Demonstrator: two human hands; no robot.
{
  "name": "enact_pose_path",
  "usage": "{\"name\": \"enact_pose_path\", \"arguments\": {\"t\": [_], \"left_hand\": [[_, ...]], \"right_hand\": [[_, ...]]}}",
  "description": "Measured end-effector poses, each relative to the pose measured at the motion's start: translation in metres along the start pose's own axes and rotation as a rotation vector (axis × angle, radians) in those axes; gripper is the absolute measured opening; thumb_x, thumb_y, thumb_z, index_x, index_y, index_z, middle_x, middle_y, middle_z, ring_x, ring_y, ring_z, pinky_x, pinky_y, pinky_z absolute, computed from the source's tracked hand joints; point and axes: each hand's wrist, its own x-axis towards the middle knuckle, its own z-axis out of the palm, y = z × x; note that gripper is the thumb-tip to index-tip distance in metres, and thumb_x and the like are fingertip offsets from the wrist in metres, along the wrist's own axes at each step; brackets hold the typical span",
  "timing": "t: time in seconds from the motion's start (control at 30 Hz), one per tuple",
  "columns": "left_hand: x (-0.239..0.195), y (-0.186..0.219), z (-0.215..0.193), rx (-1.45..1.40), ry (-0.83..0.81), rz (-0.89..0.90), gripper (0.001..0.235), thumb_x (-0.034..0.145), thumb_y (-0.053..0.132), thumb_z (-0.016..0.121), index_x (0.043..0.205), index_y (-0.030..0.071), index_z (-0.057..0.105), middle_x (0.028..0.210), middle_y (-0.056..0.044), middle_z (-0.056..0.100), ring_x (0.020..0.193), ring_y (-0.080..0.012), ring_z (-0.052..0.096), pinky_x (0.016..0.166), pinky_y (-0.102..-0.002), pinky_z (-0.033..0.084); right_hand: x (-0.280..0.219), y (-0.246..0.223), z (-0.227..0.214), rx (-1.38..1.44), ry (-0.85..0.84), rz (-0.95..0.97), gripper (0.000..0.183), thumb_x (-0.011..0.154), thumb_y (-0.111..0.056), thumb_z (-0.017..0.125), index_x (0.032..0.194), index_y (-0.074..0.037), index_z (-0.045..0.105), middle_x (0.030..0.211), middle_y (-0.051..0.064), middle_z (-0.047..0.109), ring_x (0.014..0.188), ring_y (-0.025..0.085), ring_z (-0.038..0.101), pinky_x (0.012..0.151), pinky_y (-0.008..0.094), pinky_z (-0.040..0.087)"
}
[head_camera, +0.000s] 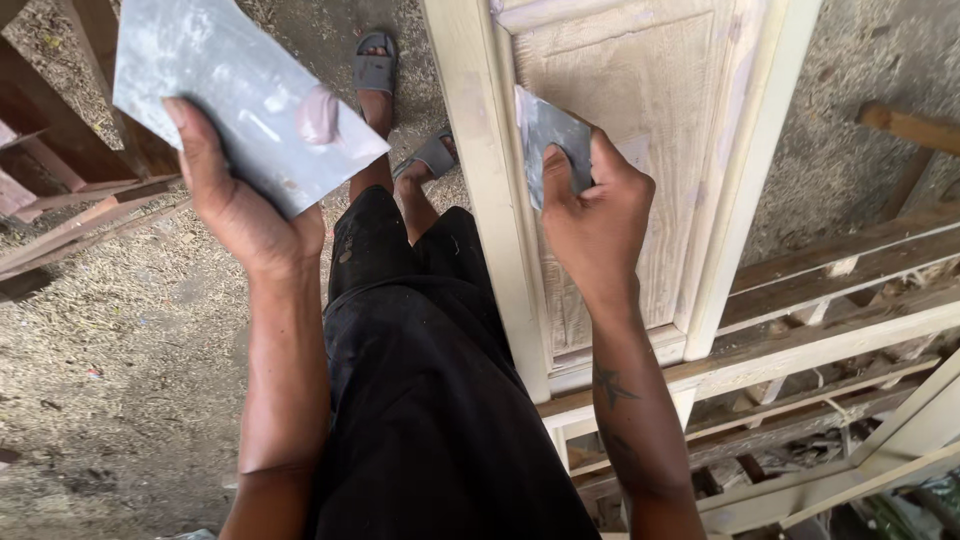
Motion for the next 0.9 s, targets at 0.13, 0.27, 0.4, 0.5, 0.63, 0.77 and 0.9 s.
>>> {"name": "enact_pose_path", "arguments": {"t": [0.13,0.27,0.4,0.5,0.63,0.77,0.9], "left_hand": [[0.01,-0.006,-0.014,-0.004,0.034,-0.021,0.055,0.113,0.039,0.057,0.148,-0.002,0.05,0.121,-0.013,0.061,0.117,-0.023,0.069,0.107,-0.037,0.061],[0.014,-0.008,-0.016,-0.003,0.032,-0.042,0.051,0.114,0.038,0.053,0.148,-0.001,0.047,0.118,-0.01,0.058,0.117,-0.0213,0.067,0.106,-0.036,0.059],[0.015,-0.009,-0.013,-0.019,0.064,-0.067,0.052,0.112,0.035,0.052,0.149,0.0,0.045,0.126,-0.01,0.057,0.12,-0.0195,0.065,0.107,-0.034,0.059],[0.013,-0.009,-0.011,-0.019,0.07,-0.089,0.049,0.115,0.035,0.051,0.149,0.0,0.045,0.124,-0.01,0.057,0.115,-0.0195,0.062,0.105,-0.035,0.056],[0.012,-0.012,-0.013,0.003,0.116,-0.1,0.049,0.114,0.032,0.051,0.149,-0.001,0.046,0.12,-0.011,0.056,0.116,-0.0215,0.063,0.107,-0.036,0.057],[0.013,-0.016,-0.012,0.087,0.11,-0.075,0.051,0.112,0.033,0.051,0.146,-0.004,0.048,0.113,-0.01,0.052,0.121,-0.0238,0.066,0.109,-0.036,0.059],[0.013,-0.015,-0.006,0.068,0.072,-0.064,0.051,0.115,0.035,0.052,0.143,-0.007,0.048,0.108,-0.009,0.049,0.116,-0.0237,0.061,0.105,-0.034,0.055]], "right_hand": [[0.003,-0.006,0.002,-0.056,-0.04,0.047,0.018,0.102,-0.002,0.066,0.12,0.0,0.07,0.082,0.009,0.075,0.063,0.007,0.066,0.05,0.023,0.047],[0.003,-0.012,0.005,-0.067,-0.038,0.017,0.028,0.103,-0.002,0.066,0.131,-0.002,0.069,0.085,0.009,0.076,0.065,0.006,0.068,0.05,0.022,0.05],[-0.002,-0.02,0.013,-0.188,-0.083,-0.005,0.037,0.099,-0.002,0.067,0.136,-0.002,0.066,0.075,0.008,0.075,0.054,0.008,0.066,0.045,0.024,0.049],[-0.004,-0.025,0.023,-0.233,-0.115,-0.029,0.042,0.095,-0.001,0.067,0.136,-0.001,0.064,0.069,0.007,0.073,0.048,0.009,0.064,0.042,0.025,0.049],[-0.005,-0.023,0.019,-0.195,-0.127,-0.036,0.038,0.095,-0.002,0.069,0.132,-0.004,0.068,0.07,0.006,0.071,0.052,0.007,0.065,0.047,0.026,0.047],[0.005,-0.001,-0.009,0.137,-0.271,0.169,0.03,0.098,-0.001,0.068,0.127,-0.006,0.073,0.061,0.004,0.07,0.042,0.006,0.053,0.038,0.024,0.036],[0.005,0.006,-0.039,0.109,-0.18,0.09,0.027,0.101,-0.002,0.068,0.127,-0.006,0.071,0.078,0.005,0.076,0.047,0.004,0.055,0.041,0.022,0.037]]}}
